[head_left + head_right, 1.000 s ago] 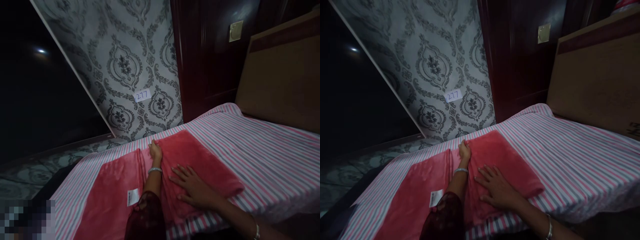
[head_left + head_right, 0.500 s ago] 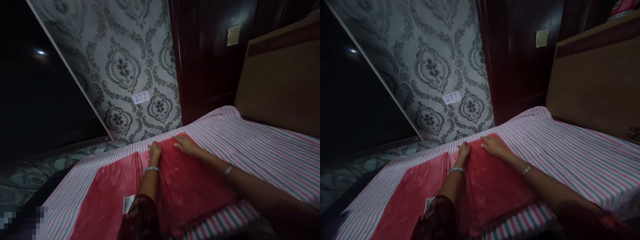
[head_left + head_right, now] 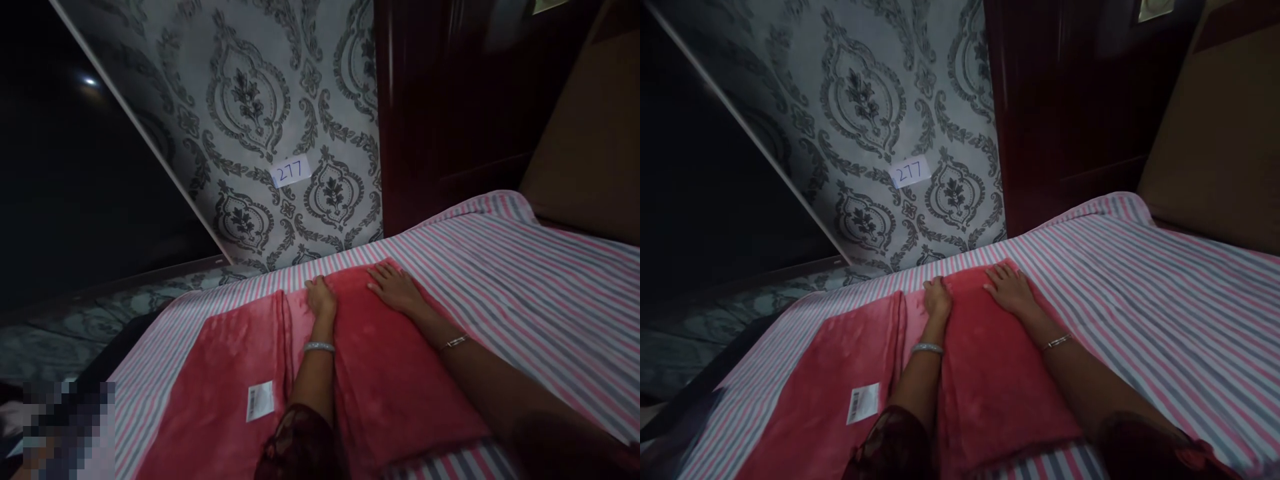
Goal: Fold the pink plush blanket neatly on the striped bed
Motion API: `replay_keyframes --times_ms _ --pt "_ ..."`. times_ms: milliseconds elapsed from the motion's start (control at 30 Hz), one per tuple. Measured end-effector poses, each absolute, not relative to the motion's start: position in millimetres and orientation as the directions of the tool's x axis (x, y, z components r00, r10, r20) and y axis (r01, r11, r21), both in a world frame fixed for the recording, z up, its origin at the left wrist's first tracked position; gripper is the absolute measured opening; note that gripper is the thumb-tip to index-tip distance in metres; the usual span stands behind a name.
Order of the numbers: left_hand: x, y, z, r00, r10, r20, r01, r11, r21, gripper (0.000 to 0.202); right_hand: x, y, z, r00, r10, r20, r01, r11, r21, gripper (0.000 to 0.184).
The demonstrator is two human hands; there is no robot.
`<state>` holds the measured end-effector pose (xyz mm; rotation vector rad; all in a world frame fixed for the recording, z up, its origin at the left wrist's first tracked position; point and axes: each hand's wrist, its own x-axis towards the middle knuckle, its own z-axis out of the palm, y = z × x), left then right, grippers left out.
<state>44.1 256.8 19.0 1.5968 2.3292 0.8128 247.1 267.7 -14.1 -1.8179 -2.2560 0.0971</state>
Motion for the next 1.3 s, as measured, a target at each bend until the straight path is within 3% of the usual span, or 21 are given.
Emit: replay_keyframes --times_ms 167,300,400,533,867,1033,1167,1300 --pt "54.3 246.7 40.7 -0.405 0.905 0.133 0.798 0.279 0.534 0.052 244.9 266.4 -11.6 -0.195 0.969 0.154 0.955 0.223 -0.197 0.061" --pt "78.1 208.7 31.6 -0.105 0.952 0.288 0.92 -0.017 0.391 0.068 245.1 266.4 -13.3 -0.197 0.967 0.162 0.95 0.229 -0.212 0.061" --pt "87.2 171.4 7.9 0.094 0.971 0.219 0.945 -0.157 0.288 0.073 245.6 267.2 -15.3 -0.196 0.964 0.178 0.946 0.234 -0.226 0.061" --pt "84.8 147.4 -9.0 0.112 0.978 0.178 0.971 -0.146 0.191 0.077 245.2 264.4 -15.0 -0.187 0.969 0.161 0.943 0.223 -0.245 0.061" --pt "84.0 133.7 35.9 0.126 0.992 -0.026 0.971 -0.118 0.21 0.076 249.1 243.3 22.9 -0.221 0.975 0.01 0.944 0.216 -0.248 0.06" --pt "72.8 69.0 24.0 0.276 0.961 0.034 0.94 -0.277 0.198 0.08 273.1 188.1 -5.6 -0.324 0.929 0.179 0.92 0.353 -0.169 0.062" --pt "61.7 45.6 4.5 0.274 0.961 -0.036 0.949 -0.264 0.175 0.077 290.1 155.1 -41.0 -0.334 0.905 0.262 0.921 0.373 -0.114 0.062" --pt "58.8 48.9 4.7 0.278 0.96 -0.017 0.951 -0.273 0.146 0.075 291.6 152.6 -44.0 -0.341 0.894 0.291 0.917 0.385 -0.109 0.061"
